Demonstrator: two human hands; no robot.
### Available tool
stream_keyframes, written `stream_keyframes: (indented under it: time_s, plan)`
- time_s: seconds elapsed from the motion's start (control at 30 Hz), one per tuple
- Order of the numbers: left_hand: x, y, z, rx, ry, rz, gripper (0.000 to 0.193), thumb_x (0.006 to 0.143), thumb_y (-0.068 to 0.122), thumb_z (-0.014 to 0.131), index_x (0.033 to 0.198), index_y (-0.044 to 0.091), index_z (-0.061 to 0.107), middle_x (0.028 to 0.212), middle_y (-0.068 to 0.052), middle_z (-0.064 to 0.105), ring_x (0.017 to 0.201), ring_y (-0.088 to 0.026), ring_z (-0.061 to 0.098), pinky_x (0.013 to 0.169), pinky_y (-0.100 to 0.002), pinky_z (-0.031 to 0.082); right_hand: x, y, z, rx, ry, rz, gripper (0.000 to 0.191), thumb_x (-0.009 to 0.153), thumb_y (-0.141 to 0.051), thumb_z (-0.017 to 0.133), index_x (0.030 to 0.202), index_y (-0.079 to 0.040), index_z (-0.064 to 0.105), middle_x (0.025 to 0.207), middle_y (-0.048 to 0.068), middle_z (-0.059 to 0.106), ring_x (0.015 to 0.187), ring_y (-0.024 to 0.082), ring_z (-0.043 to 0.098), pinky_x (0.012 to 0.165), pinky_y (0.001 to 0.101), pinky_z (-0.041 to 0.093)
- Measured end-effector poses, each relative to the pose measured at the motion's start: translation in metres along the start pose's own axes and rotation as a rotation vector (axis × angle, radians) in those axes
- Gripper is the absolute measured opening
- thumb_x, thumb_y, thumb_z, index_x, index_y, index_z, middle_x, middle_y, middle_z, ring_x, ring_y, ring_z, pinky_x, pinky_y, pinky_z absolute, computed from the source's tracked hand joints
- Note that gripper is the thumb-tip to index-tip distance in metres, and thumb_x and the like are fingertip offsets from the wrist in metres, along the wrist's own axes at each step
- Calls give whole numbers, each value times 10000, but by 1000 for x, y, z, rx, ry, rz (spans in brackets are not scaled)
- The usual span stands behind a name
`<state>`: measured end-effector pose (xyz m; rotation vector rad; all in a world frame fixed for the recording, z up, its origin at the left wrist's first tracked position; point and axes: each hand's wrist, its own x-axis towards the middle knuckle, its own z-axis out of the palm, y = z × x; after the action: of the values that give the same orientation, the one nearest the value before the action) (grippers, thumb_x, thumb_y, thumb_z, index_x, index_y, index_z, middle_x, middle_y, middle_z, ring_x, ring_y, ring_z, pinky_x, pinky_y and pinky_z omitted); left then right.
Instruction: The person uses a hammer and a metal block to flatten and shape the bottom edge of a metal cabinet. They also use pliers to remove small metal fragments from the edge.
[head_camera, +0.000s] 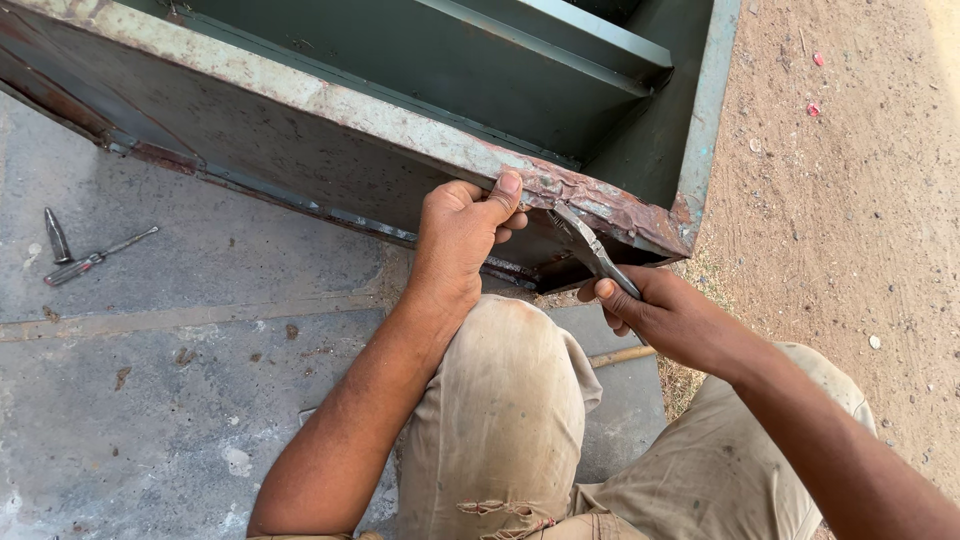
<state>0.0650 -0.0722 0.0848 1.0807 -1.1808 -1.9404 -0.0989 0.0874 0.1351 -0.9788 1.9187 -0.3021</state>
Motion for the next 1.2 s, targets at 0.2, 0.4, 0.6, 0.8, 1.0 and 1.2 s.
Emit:
stream_keyframes:
  time_s: [0.2, 0.4, 0.6, 0.8, 1.0, 1.2]
  plan:
    - [2, -3, 1, -20, -5, 5, 316, 918, 319, 738, 810, 22, 750, 709, -44, 723, 646, -101, 665, 606, -262, 514, 0, -4, -14, 62, -82, 83, 540, 962, -533, 466, 1042, -74, 740, 704, 35, 628, 705, 148, 620, 667, 349, 524]
    - [0, -1, 2, -16, -8, 19, 305, 925, 320, 727, 858, 26, 773, 731, -38, 737, 646, -94, 674, 627, -270, 525, -3, -13, -17, -70, -87, 62, 549, 957, -538, 444, 1017, -62, 711, 687, 33, 585, 675, 145, 599, 614, 345, 513]
    - [-1, -2, 3, -45, -1, 29, 272, 920, 295, 731, 895, 29, 782, 746, -32, 740, 639, -84, 659, 624, -260, 522, -6, -19, -17, -113, -3, 64, 559, 941, -568, 476, 923, -63, 715, 643, 42, 521, 576, 153, 536, 526, 352, 520]
    - [1, -4, 10, -98, 55, 86, 257, 918, 216, 750, 828, -24, 753, 701, -68, 712, 597, -98, 621, 577, -262, 521, -5, -27, -3, -290, 119, 164, 567, 932, -551, 596, 832, -2, 695, 596, 59, 544, 538, 178, 489, 489, 413, 425]
    - [-1, -5, 13, -103, 91, 114, 281, 923, 212, 746, 794, -37, 738, 690, -71, 705, 593, -102, 620, 582, -262, 534, -7, -23, 14, -260, 306, -15, 468, 926, -505, 620, 937, -45, 707, 579, 125, 600, 531, 257, 543, 525, 469, 452]
    - [0, -11, 10, -165, 54, 155, 267, 917, 198, 756, 811, -46, 745, 709, -65, 720, 607, -94, 619, 585, -253, 525, 5, -11, 27, -465, 484, -13, 495, 968, -511, 622, 901, -22, 672, 637, 196, 648, 582, 403, 647, 570, 515, 487]
